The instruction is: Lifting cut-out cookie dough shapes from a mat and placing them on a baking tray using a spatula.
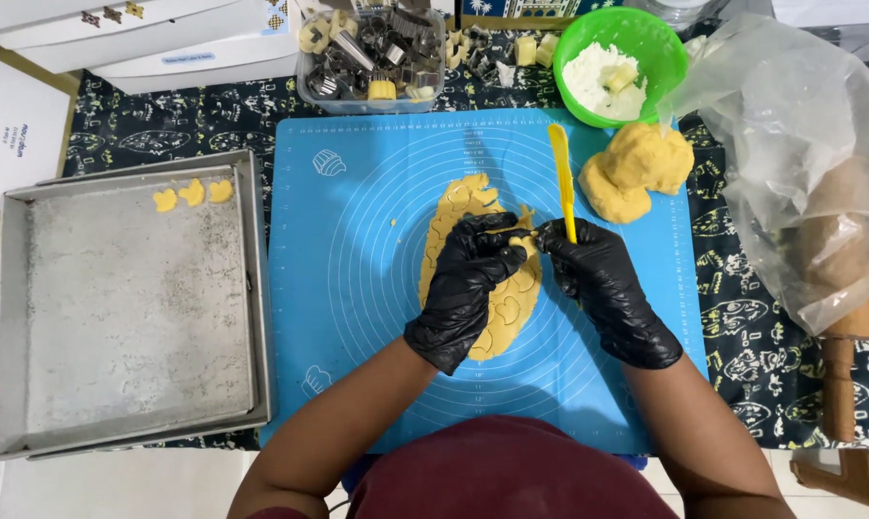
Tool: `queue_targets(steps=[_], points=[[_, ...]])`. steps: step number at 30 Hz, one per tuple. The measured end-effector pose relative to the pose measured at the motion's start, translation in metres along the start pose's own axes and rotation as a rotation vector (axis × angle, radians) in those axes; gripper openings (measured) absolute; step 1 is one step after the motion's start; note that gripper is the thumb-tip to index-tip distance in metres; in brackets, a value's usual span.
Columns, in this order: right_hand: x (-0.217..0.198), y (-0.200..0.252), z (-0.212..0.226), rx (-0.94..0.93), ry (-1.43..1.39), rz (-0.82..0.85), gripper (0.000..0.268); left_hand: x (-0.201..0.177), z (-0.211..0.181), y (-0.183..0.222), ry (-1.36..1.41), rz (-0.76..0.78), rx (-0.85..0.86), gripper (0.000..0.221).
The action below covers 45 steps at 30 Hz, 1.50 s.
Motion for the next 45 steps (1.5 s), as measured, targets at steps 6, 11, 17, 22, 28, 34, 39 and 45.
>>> queue_targets(steps=[6,11,17,22,28,34,39,45], points=[[0.003,0.010,0.016,0.016,0.002,-0.010,0.010,0.005,-0.016,0.007,0.061,-0.027,-0.058,0.045],[0.005,0.009,0.018,0.037,-0.015,-0.013,0.009,-0.003,-0.007,0.001,0.109,-0.041,-0.050,0.041],[0.008,0.007,0.017,0.049,-0.031,-0.042,0.009,-0.007,-0.018,0.002,0.062,-0.086,-0.079,0.041],[-0.007,-0.017,-0.012,-0.183,0.142,-0.106,0.014,-0.011,-0.040,0.007,0.036,-0.076,-0.037,0.046],[-0.020,-0.035,-0.021,-0.681,0.905,-0.185,0.041,-0.094,-0.145,-0.013,-0.540,-0.083,0.528,0.033],[-0.030,-0.045,-0.021,-0.727,0.806,-0.041,0.026,-0.305,-0.242,-0.047,-0.469,-0.534,0.722,0.054],[-0.036,-0.065,-0.052,-0.842,0.850,-0.076,0.023,-0.398,-0.270,-0.059,-0.811,-0.936,0.663,0.036],[-0.027,-0.057,-0.046,-0.800,0.814,-0.056,0.023,-0.413,-0.273,-0.069,-0.671,-0.812,0.577,0.043]])
Point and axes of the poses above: each hand's wrist, its own y-axis away from the middle knuckle, its own x-axis out of the palm, z = x × y, the point moved 2 cm from there along -y, towards the middle knuckle, and after that the axes turned 15 degrees about -z, right-handed, at the moved point
